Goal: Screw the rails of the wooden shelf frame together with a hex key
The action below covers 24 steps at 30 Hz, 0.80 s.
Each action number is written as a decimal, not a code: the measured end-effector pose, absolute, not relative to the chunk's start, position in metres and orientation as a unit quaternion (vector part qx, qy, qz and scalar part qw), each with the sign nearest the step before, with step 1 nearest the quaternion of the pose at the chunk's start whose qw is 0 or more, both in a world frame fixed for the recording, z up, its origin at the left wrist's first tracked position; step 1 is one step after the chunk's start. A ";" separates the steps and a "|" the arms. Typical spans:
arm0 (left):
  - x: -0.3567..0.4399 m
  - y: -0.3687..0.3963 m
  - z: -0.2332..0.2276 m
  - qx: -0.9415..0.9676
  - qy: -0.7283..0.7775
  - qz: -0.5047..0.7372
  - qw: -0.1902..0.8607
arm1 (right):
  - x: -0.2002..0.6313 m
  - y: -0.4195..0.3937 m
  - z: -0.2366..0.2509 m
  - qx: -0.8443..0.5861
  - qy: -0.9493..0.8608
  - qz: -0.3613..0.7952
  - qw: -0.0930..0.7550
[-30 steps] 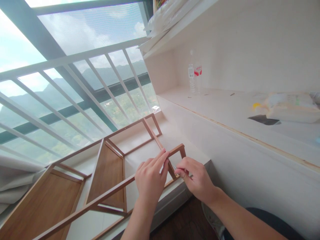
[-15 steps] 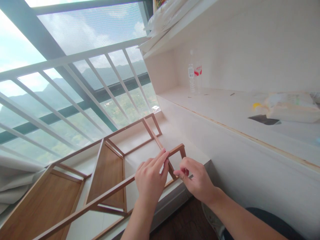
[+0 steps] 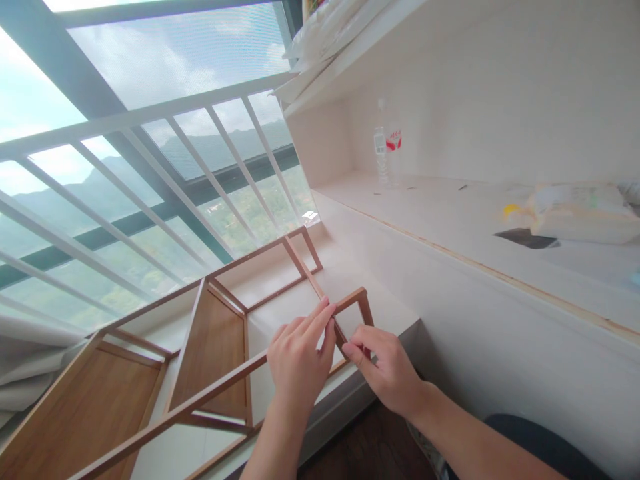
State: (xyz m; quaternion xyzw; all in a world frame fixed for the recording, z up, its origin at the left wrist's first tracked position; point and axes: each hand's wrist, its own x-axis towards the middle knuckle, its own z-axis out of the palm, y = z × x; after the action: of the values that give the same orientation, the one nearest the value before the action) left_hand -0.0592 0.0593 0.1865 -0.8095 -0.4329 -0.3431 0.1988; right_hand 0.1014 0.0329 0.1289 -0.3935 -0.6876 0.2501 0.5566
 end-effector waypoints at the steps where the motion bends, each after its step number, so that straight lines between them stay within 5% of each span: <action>1: -0.059 0.059 0.187 -0.809 -0.433 -0.343 0.200 | 0.100 0.032 0.128 -0.395 -0.687 0.257 0.553; 24: -0.060 0.061 0.186 -0.808 -0.433 -0.334 0.217 | 0.111 0.036 0.132 -0.387 -0.685 0.217 0.577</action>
State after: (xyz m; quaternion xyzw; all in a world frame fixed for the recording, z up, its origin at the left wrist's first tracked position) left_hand -0.0602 0.0605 0.1861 -0.8083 -0.4333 -0.3342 0.2172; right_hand 0.1110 0.0364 0.1319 -0.3867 -0.6855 0.2173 0.5774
